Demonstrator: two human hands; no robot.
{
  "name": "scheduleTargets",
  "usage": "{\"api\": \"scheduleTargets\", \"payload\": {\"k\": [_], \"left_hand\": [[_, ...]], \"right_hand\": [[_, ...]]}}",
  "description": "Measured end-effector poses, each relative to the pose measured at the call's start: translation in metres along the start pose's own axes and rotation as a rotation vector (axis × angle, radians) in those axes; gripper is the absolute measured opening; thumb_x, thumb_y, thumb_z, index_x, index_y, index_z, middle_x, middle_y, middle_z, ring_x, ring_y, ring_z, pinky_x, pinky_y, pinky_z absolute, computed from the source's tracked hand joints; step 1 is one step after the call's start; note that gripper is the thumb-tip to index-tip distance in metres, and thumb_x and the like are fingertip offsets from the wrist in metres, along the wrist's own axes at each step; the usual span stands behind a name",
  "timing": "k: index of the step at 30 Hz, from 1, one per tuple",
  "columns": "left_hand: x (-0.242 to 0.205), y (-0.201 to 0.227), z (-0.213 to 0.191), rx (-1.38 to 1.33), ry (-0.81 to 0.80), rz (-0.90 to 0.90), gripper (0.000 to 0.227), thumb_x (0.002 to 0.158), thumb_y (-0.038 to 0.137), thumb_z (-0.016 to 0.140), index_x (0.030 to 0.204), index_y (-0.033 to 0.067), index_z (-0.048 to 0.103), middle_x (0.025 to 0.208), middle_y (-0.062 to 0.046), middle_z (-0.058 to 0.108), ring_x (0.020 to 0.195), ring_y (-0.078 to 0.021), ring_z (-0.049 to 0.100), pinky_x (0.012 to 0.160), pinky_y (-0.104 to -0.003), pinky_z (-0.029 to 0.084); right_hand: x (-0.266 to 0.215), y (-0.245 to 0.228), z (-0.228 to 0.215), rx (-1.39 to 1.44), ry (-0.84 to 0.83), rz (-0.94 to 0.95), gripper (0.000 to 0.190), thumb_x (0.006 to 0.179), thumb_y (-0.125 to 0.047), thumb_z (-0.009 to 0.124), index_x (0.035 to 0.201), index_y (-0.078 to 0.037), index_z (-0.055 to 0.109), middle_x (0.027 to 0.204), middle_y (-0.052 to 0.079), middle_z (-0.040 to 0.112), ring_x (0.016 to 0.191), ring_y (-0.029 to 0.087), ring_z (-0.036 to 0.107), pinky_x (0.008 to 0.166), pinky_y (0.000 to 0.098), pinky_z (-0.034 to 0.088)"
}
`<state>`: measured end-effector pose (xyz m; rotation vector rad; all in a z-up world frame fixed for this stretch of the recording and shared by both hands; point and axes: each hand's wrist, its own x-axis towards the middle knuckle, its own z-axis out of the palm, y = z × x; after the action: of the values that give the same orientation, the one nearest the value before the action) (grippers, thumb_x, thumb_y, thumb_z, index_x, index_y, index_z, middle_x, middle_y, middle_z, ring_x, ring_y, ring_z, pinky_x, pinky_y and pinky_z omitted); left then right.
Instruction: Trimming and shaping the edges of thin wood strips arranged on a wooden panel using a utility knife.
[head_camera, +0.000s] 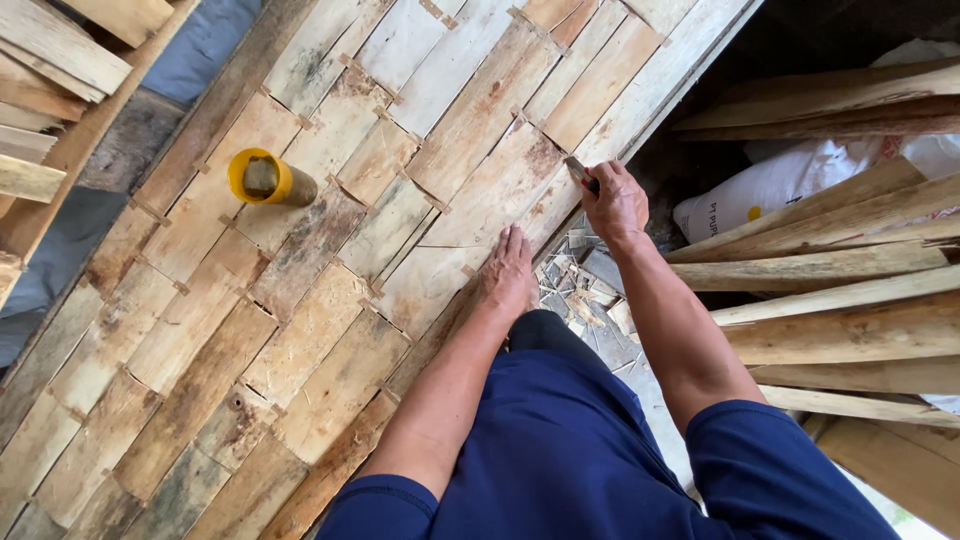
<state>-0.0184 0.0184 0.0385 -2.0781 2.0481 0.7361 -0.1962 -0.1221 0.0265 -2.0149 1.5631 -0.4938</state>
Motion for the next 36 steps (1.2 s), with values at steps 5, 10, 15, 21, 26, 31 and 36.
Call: {"api": "scheduleTargets", "payload": {"k": [5,10,15,21,26,31,36], "left_hand": [[-0.002,-0.003,0.010,-0.019,0.044,0.016,0.061,0.090,0.004,0.058,0.148,-0.0039,0.042,0.165,-0.022,0.028,0.151,-0.0367,0.032,0.123,-0.040,0.030],[0.000,-0.006,0.009,-0.046,-0.018,0.015,0.066,0.086,0.003,0.062,0.148,-0.0044,0.041,0.164,-0.022,0.026,0.151,-0.0371,0.030,0.122,-0.040,0.030],[0.002,-0.014,0.029,-0.026,0.098,0.047,0.061,0.091,0.000,0.061,0.149,-0.0017,0.043,0.167,-0.020,0.027,0.151,-0.0357,0.032,0.122,-0.039,0.032],[-0.001,-0.009,0.018,-0.014,-0.004,0.017,0.067,0.087,-0.002,0.061,0.151,-0.0007,0.040,0.167,-0.018,0.022,0.153,-0.0342,0.029,0.125,-0.036,0.030],[-0.002,-0.007,0.009,-0.057,0.018,0.036,0.064,0.089,0.000,0.060,0.151,-0.0016,0.040,0.167,-0.019,0.024,0.153,-0.0352,0.028,0.124,-0.038,0.030],[0.000,-0.007,0.017,0.005,0.016,0.033,0.068,0.086,-0.001,0.061,0.150,-0.0020,0.040,0.166,-0.020,0.024,0.152,-0.0351,0.028,0.124,-0.037,0.029],[-0.008,0.004,-0.016,-0.079,-0.008,-0.010,0.071,0.084,0.002,0.065,0.151,0.0000,0.040,0.166,-0.017,0.024,0.153,-0.0348,0.027,0.122,-0.038,0.031]], "right_hand": [[-0.009,0.002,0.006,0.042,0.026,0.013,0.022,0.087,-0.018,0.077,0.106,-0.009,0.069,0.109,0.011,0.067,0.098,0.036,0.067,0.081,0.0455,0.055],[-0.005,0.002,0.006,0.071,0.032,0.018,0.025,0.086,-0.022,0.080,0.106,-0.010,0.071,0.111,0.012,0.067,0.094,0.038,0.067,0.076,0.0462,0.054],[-0.004,-0.005,0.011,0.118,0.036,0.074,0.024,0.091,-0.023,0.080,0.108,-0.009,0.071,0.110,0.010,0.066,0.098,0.035,0.068,0.081,0.0437,0.054],[-0.015,-0.004,0.012,0.147,0.031,0.057,0.025,0.087,-0.022,0.080,0.106,-0.008,0.072,0.109,0.010,0.067,0.095,0.035,0.068,0.079,0.0429,0.054],[-0.017,-0.003,0.010,0.140,0.009,0.094,0.023,0.090,-0.022,0.079,0.106,-0.008,0.071,0.105,0.010,0.065,0.093,0.033,0.068,0.080,0.0430,0.055],[-0.019,-0.007,0.016,0.171,0.085,0.064,0.026,0.085,-0.020,0.081,0.105,-0.006,0.072,0.106,0.013,0.064,0.089,0.035,0.068,0.074,0.0432,0.055],[-0.024,-0.011,0.014,0.144,0.127,0.026,0.024,0.085,-0.020,0.081,0.101,-0.006,0.070,0.109,0.012,0.065,0.094,0.037,0.068,0.077,0.0448,0.055]]}}
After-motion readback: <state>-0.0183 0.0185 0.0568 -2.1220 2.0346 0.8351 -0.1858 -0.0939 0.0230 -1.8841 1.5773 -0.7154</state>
